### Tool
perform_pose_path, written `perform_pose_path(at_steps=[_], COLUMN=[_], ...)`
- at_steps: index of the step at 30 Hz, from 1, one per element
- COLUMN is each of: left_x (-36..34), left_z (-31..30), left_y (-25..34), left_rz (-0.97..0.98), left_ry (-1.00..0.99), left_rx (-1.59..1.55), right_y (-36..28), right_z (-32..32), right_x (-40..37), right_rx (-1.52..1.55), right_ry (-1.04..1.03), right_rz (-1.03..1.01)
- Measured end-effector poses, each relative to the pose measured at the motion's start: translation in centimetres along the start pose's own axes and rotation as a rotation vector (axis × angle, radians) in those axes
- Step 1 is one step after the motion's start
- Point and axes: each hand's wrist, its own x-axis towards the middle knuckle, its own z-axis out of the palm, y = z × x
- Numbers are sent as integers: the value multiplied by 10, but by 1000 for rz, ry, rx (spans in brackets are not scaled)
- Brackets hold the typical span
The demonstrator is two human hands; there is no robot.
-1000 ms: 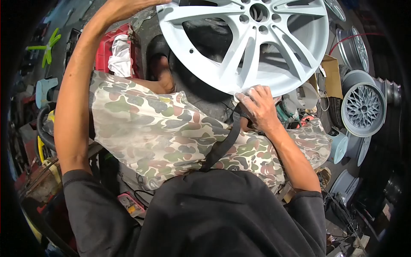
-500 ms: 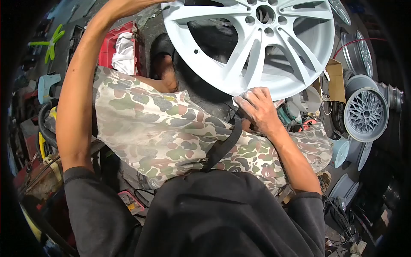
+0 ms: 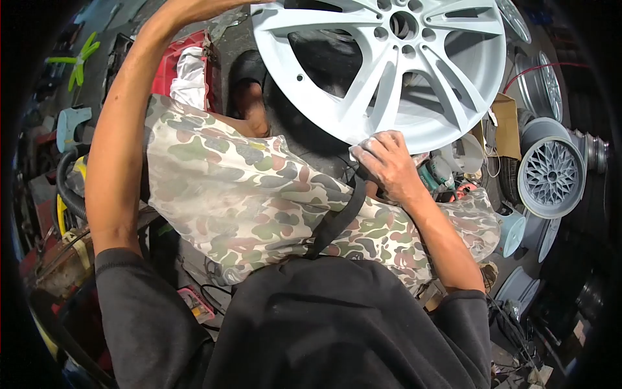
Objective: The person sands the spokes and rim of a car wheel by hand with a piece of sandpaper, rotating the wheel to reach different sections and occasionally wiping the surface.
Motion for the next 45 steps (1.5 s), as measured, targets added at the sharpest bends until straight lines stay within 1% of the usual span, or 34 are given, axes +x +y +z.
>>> perform_pose_path(at_steps=[3, 5, 7, 12, 15, 16, 18, 19, 20, 21, 22, 23, 24, 25, 26, 28, 30, 32, 34, 36, 37, 38, 41, 43, 44, 45], left_x=[-1, 0, -1, -6, 0, -2, -5, -4, -2, -1, -1, -2, -2, -3, -3, 5, 9, 12, 8, 3, 3, 4, 6, 10, 11, 11], left_z=[-1, 0, 0, -3, 2, 2, 2, 4, 6, 5, 3, 1, -1, -2, -2, 3, 7, 11, 10, 7, 9, 10, 11, 16, 19, 20], left_y=[4, 1, 1, 4, -4, -5, -13, -17, -19, -16, -12, -8, -6, -3, -1, -9, -13, -11, -6, -10, -12, -13, -14, -19, -22, -25], left_rz=[-44, -5, -12, -6, -8, -19, -39, -39, -35, -29, -86, -144, -142, -99, -53, -12, 22, -41, -36, -51, -44, -35, -17, -8, 90, 184], left_ry=[-24, -25, -20, 1, -26, -22, -17, -21, -27, -28, -61, -92, -90, -108, -127, -128, -134, -147, -160, -165, -179, -191, -196, -204, -194, -177], left_rx=[-12, -31, -25, -12, -12, -15, -15, -28, -42, -44, -32, -19, -18, -82, -148, -187, -211, -145, -194, -245, -271, -296, -295, -273, -247, -224], right_y=[0, 2, 3, -4, 2, 4, 8, 11, 10, 6, 2, 0, -2, -4, -6, -9, -16, -19, -9, -7, -8, -9, -21, -31, -34, -34], right_z=[-1, -3, -3, 1, -5, -7, -6, -6, -5, -4, -2, -2, -1, 0, 4, 16, 16, 10, 5, 3, 2, 5, 20, 20, 19, 18], right_x=[-3, -5, -3, 2, -10, -16, -23, -21, -21, -17, -13, -10, -6, -2, 2, 18, 36, 43, 25, 9, 8, 12, 53, 78, 82, 75], right_rx=[-15, -22, -27, -5, 36, 34, 172, 244, 242, 305, 370, 370, 371, 373, 369, 375, 392, 440, 460, 514, 497, 495, 602, 464, 395, 393], right_ry=[-21, -42, -6, -3, -10, -14, -26, 22, 22, 57, 93, 96, 106, 114, 114, 172, 207, 106, 81, 14, 7, 6, 106, 170, 194, 194], right_rz=[23, 48, 59, 46, 176, 173, 449, 455, 460, 505, 548, 551, 595, 639, 642, 570, 591, 776, 807, 971, 989, 991, 851, 732, 678, 672])
